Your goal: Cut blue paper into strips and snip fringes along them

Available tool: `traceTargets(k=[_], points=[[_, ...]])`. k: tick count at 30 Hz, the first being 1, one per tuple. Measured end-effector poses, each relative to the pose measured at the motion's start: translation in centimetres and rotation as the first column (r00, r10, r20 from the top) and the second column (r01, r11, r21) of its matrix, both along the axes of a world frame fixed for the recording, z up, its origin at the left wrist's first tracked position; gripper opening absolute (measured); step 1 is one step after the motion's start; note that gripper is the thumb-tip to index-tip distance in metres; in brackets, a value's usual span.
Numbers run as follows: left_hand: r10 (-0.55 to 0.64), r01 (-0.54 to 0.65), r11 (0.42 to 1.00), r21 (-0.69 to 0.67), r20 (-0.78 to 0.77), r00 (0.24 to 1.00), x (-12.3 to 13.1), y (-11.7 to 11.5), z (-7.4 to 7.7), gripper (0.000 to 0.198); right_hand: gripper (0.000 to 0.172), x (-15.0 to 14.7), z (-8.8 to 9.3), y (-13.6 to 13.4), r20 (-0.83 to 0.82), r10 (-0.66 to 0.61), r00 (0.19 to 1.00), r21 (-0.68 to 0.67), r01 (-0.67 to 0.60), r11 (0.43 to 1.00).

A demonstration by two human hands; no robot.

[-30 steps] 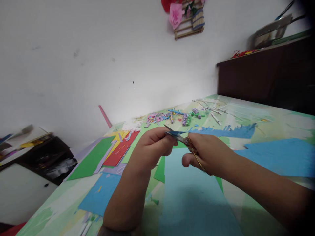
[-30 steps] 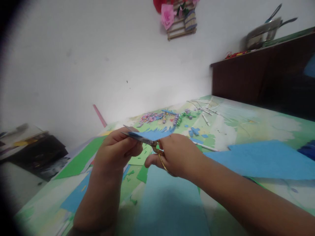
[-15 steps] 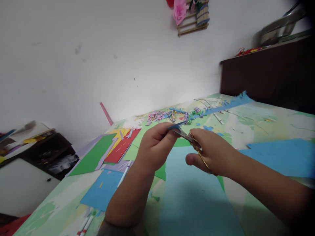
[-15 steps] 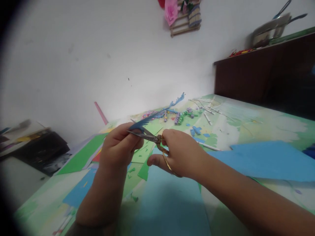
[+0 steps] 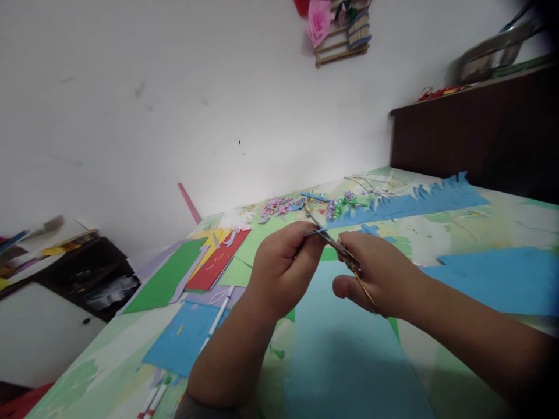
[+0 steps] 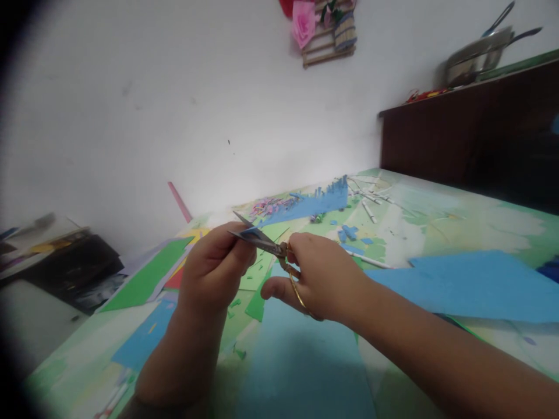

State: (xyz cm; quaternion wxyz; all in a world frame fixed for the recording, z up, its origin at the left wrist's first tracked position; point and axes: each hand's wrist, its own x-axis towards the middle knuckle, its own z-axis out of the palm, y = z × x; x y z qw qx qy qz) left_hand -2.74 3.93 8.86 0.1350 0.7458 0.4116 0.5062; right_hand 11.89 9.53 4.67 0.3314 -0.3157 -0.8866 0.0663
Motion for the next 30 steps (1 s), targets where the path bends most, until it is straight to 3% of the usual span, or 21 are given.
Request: traceTargets(k=[13,20,26,30], points=[[-0.035,0.034,0.999,0.022,0.037,0.999,0.4,-0.1,-0.5,0.022,0.047,0.1,0.2,-0.2,-0.018,-0.04,0.999,0.137,0.042,0.99],[-0.053,0.043,0.997,0.068,0.143,0.988,0.1,0.2,-1.2,0.018,0.05,0.1,0.4,-0.2,0.0,-0.115,0.993,0.163,0.114,0.98],[-0.2,0.221,0.973,-0.071,0.23,0.953,-0.7,0.4,-0.7,0.013,0.049,0.2,0.6,-0.1,0.027,-0.131,0.991,0.199,0.123,0.972],[-0.259,0.331,0.927,-0.178,0.337,0.905,-1.4,0.5,-0.7,0.009,0.043,0.2,0.7,0.1,0.049,-0.051,0.998,0.224,0.038,0.974]])
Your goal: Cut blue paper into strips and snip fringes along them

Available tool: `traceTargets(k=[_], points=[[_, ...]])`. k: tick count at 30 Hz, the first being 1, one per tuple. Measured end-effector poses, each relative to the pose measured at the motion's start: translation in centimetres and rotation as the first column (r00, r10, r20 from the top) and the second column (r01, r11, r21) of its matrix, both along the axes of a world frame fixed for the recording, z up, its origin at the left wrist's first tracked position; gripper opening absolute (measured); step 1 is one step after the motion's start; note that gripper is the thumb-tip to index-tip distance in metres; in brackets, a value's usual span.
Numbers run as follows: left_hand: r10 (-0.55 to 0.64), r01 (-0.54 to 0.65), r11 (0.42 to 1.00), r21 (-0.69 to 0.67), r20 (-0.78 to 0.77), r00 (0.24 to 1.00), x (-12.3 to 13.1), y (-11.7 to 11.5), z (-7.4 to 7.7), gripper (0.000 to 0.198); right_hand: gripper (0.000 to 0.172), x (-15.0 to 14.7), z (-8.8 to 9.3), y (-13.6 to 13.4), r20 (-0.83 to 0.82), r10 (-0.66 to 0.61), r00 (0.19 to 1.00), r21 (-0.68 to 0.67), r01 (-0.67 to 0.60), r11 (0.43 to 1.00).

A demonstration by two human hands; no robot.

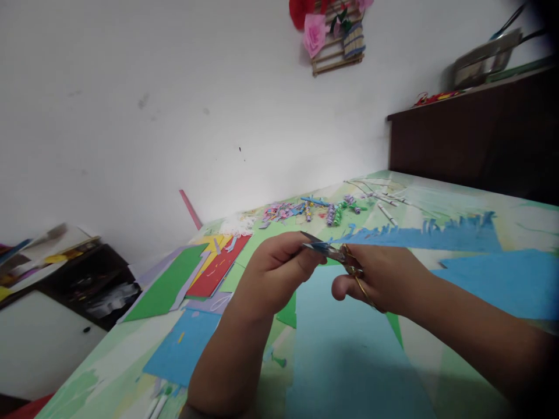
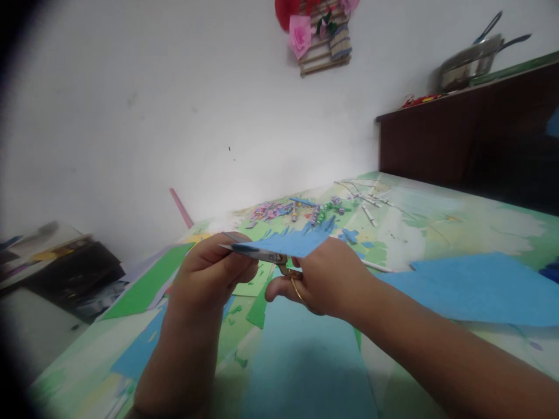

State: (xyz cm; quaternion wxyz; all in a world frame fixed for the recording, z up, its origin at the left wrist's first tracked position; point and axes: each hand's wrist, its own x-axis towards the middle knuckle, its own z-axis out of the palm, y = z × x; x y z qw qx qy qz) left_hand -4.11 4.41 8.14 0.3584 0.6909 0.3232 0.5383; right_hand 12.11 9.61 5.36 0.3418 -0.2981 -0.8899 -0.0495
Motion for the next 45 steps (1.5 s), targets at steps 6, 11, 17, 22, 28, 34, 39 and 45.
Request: traceTargets(k=[6,11,17,22,28,34,39,45], points=[[-0.105,0.118,0.986,-0.118,0.108,0.989,-0.2,0.3,-0.2,0.01,0.035,0.1,0.1,0.3,0.018,0.077,0.997,-0.019,-0.077,0.997],[-0.069,0.081,0.988,-0.132,0.095,0.993,0.1,0.2,-0.1,0.013,0.046,0.1,0.0,0.5,-0.006,0.01,1.0,-0.074,-0.01,0.997],[0.23,-0.227,0.958,0.174,0.003,0.973,0.7,0.1,-0.1,0.01,0.053,0.2,-0.5,0.7,-0.079,0.085,0.993,-0.115,-0.094,0.989],[0.349,-0.266,0.891,0.369,-0.178,0.92,1.4,0.0,-0.2,0.016,0.051,0.0,-0.7,0.5,-0.097,0.142,0.985,-0.225,-0.161,0.961],[0.347,-0.263,0.898,0.353,-0.197,0.917,1.9,0.3,-0.7,0.018,0.051,-0.1,-0.6,0.5,-0.13,0.205,0.97,-0.29,-0.235,0.928],[0.392,-0.338,0.903,0.265,-0.186,0.901,1.7,0.6,-0.8,0.018,0.051,-0.2,-1.0,0.6,-0.17,0.138,0.976,-0.298,-0.184,0.937],[0.374,-0.325,0.92,0.219,-0.24,0.896,1.7,0.5,-0.5,0.017,0.053,-0.2,-1.2,0.5,-0.19,0.124,0.974,-0.303,-0.179,0.936],[0.413,-0.348,0.895,0.28,-0.223,0.883,1.9,0.5,-1.0,0.017,0.051,-0.2,-0.9,0.7,-0.195,0.204,0.959,-0.331,-0.26,0.907]])
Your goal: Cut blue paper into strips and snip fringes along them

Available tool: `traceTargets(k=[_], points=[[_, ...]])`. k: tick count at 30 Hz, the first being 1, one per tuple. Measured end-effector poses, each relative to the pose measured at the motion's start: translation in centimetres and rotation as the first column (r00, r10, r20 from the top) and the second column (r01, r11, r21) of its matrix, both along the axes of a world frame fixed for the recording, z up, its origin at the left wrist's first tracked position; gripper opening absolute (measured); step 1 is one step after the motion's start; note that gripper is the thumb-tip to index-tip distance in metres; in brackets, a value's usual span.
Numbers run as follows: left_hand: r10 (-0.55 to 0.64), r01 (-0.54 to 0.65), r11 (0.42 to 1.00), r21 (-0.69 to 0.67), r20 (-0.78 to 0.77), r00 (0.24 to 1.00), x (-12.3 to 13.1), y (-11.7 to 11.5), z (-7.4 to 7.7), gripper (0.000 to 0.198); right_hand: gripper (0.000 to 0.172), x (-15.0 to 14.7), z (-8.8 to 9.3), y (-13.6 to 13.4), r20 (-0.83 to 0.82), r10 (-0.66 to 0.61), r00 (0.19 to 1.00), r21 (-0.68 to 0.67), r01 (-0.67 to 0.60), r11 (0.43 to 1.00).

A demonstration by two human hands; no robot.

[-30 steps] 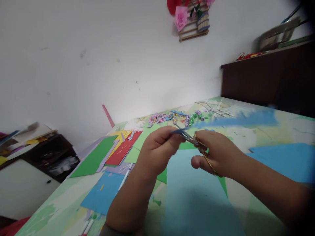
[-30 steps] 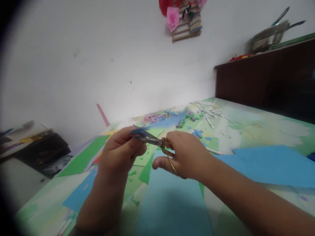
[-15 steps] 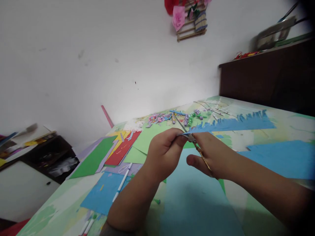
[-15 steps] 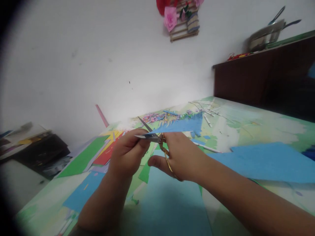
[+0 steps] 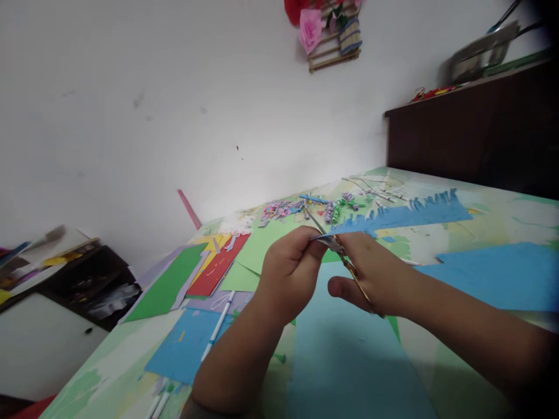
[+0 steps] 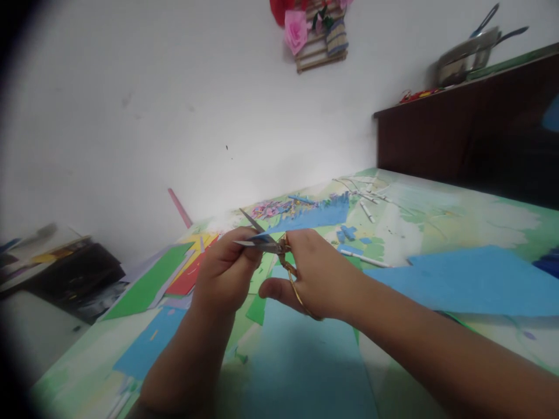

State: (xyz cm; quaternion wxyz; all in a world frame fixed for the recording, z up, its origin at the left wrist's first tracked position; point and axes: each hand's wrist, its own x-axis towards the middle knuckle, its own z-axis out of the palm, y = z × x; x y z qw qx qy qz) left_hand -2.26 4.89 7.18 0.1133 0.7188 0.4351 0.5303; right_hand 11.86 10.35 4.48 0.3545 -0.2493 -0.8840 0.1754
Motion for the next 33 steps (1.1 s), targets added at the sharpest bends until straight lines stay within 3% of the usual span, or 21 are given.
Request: traceTargets(k=[4,9,12,16,21,28,33], points=[[0.024,-0.024,0.999,0.026,-0.012,1.0,0.1,-0.1,0.0,0.016,0.053,-0.2,0.0,-0.2,0.032,-0.015,0.999,0.011,0.014,1.0],[0.011,-0.016,0.998,-0.054,-0.092,0.996,0.2,-0.4,0.9,0.016,0.055,-0.2,-0.2,-0.6,0.114,-0.206,0.972,0.126,0.191,0.973],[-0.015,0.009,0.997,-0.075,-0.081,0.997,0.1,-0.4,1.0,0.018,0.055,-0.1,-0.3,-0.7,0.115,-0.253,0.961,0.187,0.229,0.955],[-0.038,0.037,0.994,-0.105,-0.015,0.999,-0.2,-0.4,0.9,0.018,0.057,0.0,-0.3,-0.4,0.091,-0.249,0.964,0.242,0.221,0.945],[-0.113,0.13,0.961,-0.243,0.083,0.99,-0.7,-0.2,1.3,0.011,0.06,0.0,-0.4,0.1,0.055,-0.246,0.968,0.27,0.223,0.937],[-0.198,0.323,0.868,-0.376,0.334,0.921,-0.9,-0.1,1.1,0.018,0.06,0.0,-0.4,0.5,0.108,-0.238,0.965,0.187,0.216,0.958],[-0.23,0.378,0.828,-0.414,0.364,0.903,-1.0,0.0,1.1,0.016,0.057,-0.1,-0.5,0.5,0.114,-0.204,0.972,0.144,0.187,0.972]])
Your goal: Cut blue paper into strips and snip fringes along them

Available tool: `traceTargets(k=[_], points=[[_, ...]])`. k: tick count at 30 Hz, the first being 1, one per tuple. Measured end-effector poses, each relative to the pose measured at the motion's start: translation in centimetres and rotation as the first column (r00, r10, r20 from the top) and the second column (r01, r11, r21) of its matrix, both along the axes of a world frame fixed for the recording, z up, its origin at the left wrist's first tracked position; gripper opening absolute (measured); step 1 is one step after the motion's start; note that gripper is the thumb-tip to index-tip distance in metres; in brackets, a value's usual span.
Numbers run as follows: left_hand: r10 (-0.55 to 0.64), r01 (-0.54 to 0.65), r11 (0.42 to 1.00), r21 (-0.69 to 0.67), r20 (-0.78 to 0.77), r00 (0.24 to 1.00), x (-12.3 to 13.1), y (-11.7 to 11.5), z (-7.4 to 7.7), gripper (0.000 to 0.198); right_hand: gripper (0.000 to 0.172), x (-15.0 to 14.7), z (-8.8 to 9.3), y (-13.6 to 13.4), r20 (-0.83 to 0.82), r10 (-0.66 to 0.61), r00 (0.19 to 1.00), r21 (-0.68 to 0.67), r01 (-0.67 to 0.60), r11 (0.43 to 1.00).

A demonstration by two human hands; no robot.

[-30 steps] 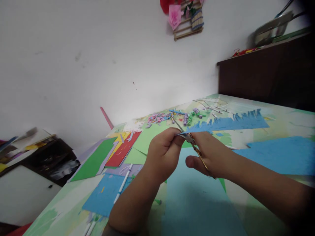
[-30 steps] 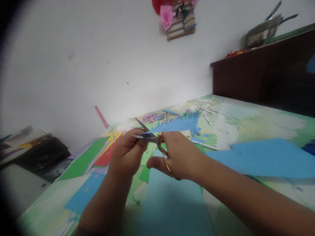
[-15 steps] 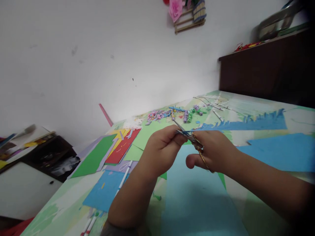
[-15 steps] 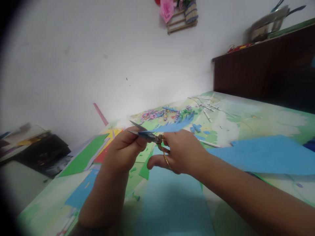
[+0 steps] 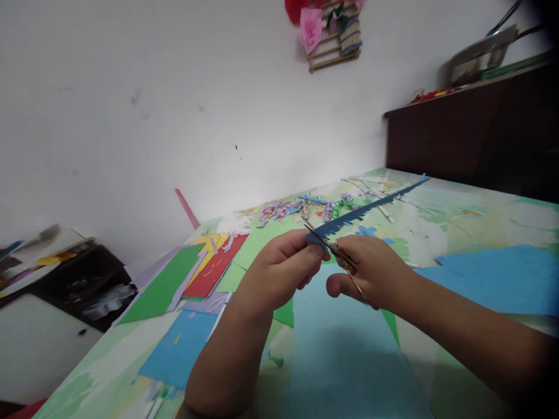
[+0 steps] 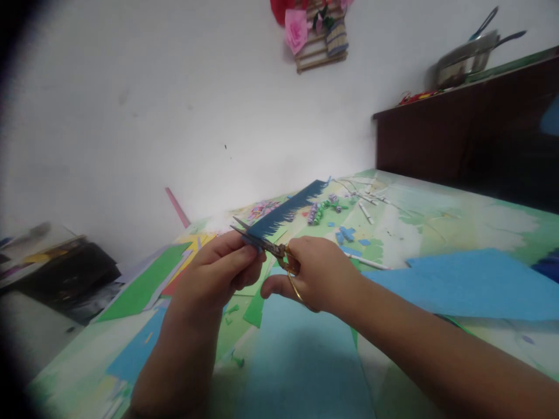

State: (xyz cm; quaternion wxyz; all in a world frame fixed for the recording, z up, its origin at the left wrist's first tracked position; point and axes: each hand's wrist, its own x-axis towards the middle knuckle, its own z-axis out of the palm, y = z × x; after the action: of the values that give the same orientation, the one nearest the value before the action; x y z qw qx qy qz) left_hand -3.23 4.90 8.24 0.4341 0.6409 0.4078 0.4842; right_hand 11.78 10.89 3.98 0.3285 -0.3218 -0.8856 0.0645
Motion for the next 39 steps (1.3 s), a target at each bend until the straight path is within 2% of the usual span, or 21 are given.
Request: traceTargets(k=[2,5,11,17,21,25,31,39], points=[[0.027,-0.026,1.0,0.01,-0.004,1.0,0.0,0.1,-0.1,0.015,0.056,0.0,-0.1,0.0,-0.012,0.006,1.0,-0.012,-0.006,1.0],[0.127,-0.126,0.99,0.059,-0.011,0.992,0.3,0.3,-0.4,0.012,0.054,0.0,-0.1,-0.2,-0.039,0.015,0.999,-0.013,-0.016,1.0],[0.301,-0.294,0.929,0.224,0.002,0.954,0.6,0.4,-0.5,0.013,0.046,0.0,0.2,-0.7,-0.075,0.113,0.991,-0.071,-0.118,0.99],[0.376,-0.304,0.889,0.342,-0.168,0.911,0.5,-0.2,0.4,0.022,0.043,-0.2,-0.1,-1.1,-0.08,0.192,0.978,-0.085,-0.198,0.976],[0.326,-0.212,0.89,0.404,-0.236,0.916,0.6,-0.3,0.3,0.019,0.043,-0.4,-0.4,-1.2,-0.118,0.204,0.972,-0.059,-0.212,0.975],[0.249,-0.142,0.906,0.399,-0.23,0.941,0.6,-0.2,0.0,0.019,0.041,-0.4,-0.4,-1.2,-0.102,0.158,0.982,-0.049,-0.163,0.985],[0.263,-0.174,0.913,0.368,-0.206,0.942,0.5,-0.1,0.1,0.017,0.045,-0.5,-0.6,-1.2,-0.106,0.139,0.985,0.002,-0.14,0.99],[0.189,-0.136,0.93,0.34,-0.128,0.974,0.6,0.1,0.0,0.018,0.058,-0.7,-0.5,-1.4,-0.11,0.108,0.988,-0.044,-0.113,0.993]])
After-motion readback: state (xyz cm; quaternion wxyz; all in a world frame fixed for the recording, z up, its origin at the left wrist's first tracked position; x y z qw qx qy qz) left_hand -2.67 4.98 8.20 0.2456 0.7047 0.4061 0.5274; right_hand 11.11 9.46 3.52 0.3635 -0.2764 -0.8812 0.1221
